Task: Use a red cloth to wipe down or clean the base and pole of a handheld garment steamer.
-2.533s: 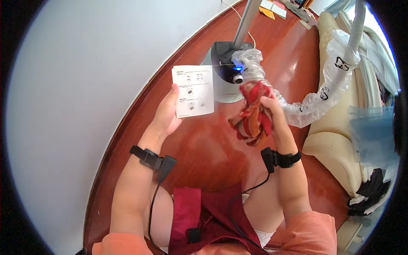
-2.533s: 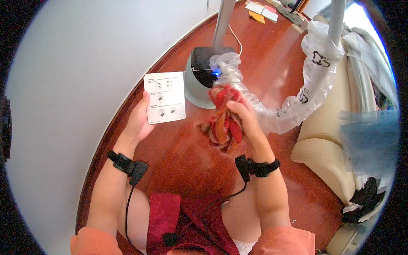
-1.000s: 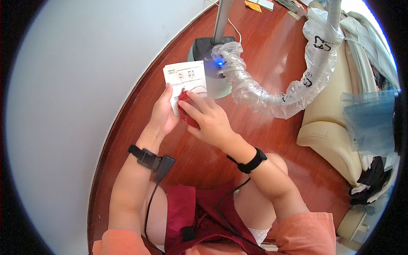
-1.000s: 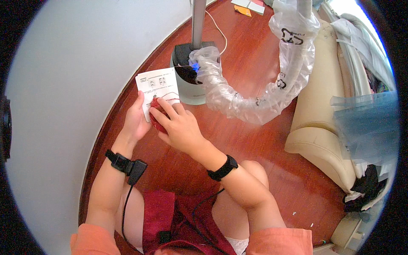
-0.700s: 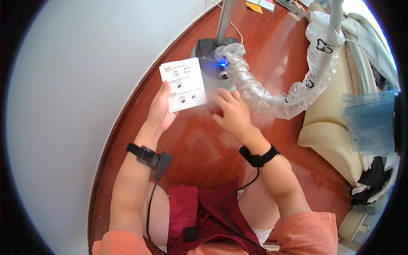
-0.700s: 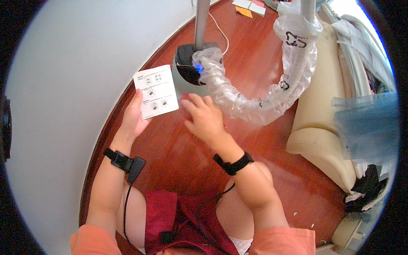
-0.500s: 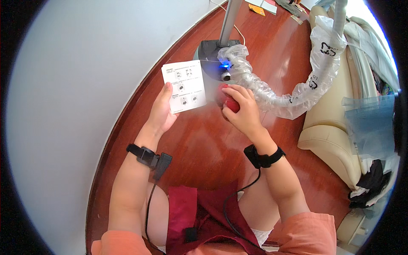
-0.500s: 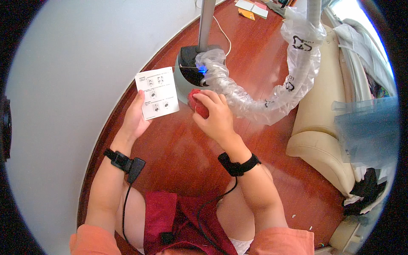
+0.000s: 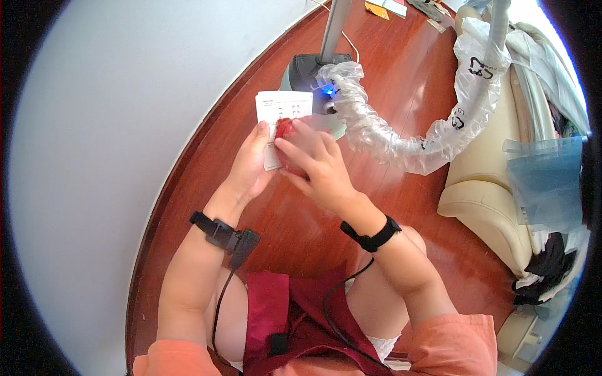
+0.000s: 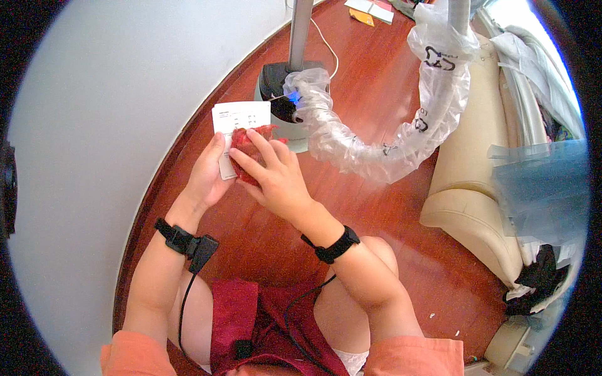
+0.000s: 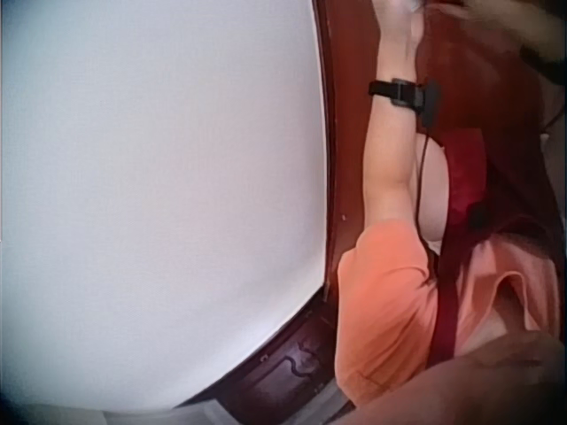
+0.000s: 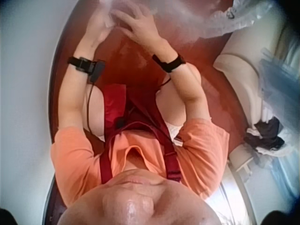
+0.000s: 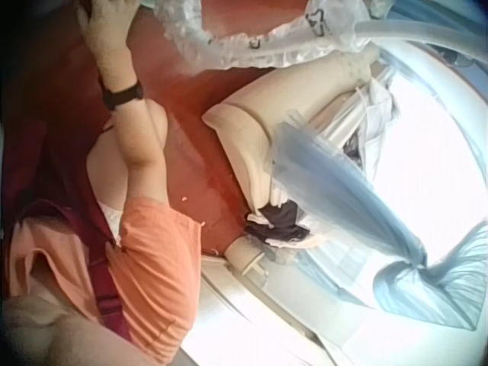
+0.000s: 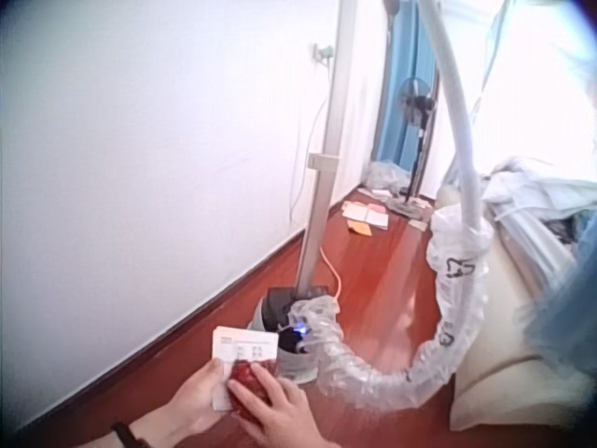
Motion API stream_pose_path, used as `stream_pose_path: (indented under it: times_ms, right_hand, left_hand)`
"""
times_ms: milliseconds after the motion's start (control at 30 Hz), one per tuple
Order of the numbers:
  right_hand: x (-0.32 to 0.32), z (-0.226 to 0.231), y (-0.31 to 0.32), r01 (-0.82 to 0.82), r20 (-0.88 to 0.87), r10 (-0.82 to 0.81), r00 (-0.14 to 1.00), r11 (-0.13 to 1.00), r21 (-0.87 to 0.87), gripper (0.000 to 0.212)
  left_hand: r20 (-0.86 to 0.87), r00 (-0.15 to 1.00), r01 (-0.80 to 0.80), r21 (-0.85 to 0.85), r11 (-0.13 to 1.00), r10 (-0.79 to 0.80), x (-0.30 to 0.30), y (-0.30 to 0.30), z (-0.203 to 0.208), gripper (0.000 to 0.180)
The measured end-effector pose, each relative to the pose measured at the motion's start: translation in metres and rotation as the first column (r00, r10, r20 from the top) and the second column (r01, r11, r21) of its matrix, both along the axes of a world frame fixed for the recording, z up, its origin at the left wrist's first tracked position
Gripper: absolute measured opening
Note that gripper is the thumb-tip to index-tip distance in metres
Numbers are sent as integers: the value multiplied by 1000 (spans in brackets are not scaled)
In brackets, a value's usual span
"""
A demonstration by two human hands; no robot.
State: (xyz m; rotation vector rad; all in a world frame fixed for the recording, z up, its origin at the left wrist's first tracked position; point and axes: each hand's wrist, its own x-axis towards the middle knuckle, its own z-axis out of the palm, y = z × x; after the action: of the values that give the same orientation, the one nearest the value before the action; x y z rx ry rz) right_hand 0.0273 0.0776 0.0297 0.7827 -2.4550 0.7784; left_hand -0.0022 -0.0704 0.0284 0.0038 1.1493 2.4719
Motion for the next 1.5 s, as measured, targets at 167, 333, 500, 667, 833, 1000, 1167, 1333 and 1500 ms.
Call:
stream_pose_path:
  times_ms: [167,333,500,667,833,1000,1167,1333,1500]
  right_hand:
    - [-8,-7,11,98,-9,-99,995,993,-65,46]
    - [-23,-32,44,223,272,-141,952,927,-301,35]
    - [-22,-34,43,201,295,-85,952,899,-389,36]
    - [-22,-28,40,246,356,-68,932,839,-486,36]
    - [-23,-28,40,271,444,17,896,770,-577,34]
    - [-16,-16,35,187,401,3,916,882,-433,39]
    - [-11,-16,30,166,490,15,871,932,-322,45]
    - [-11,-27,30,178,457,-3,890,923,-341,46]
    - [-15,-5,33,511,770,380,512,585,-629,42]
  left_hand:
    - [85,996,-12,-13,1000,13,6,-3,0,42]
    - [46,999,9,-8,1000,-9,0,-12,1,43]
    - [51,999,3,-17,1000,-2,-2,-14,-7,44]
    - [38,999,29,-6,1000,-29,-4,-16,-5,45]
    - [68,997,34,14,999,-35,-4,-19,-3,46]
    - [83,996,26,13,1000,-27,-4,-18,1,47]
    - [53,999,-1,-28,1000,2,-4,-17,7,48]
    - [79,996,37,-28,999,-34,-1,-16,14,39]
    - [35,999,-33,-170,985,39,-6,-21,7,34]
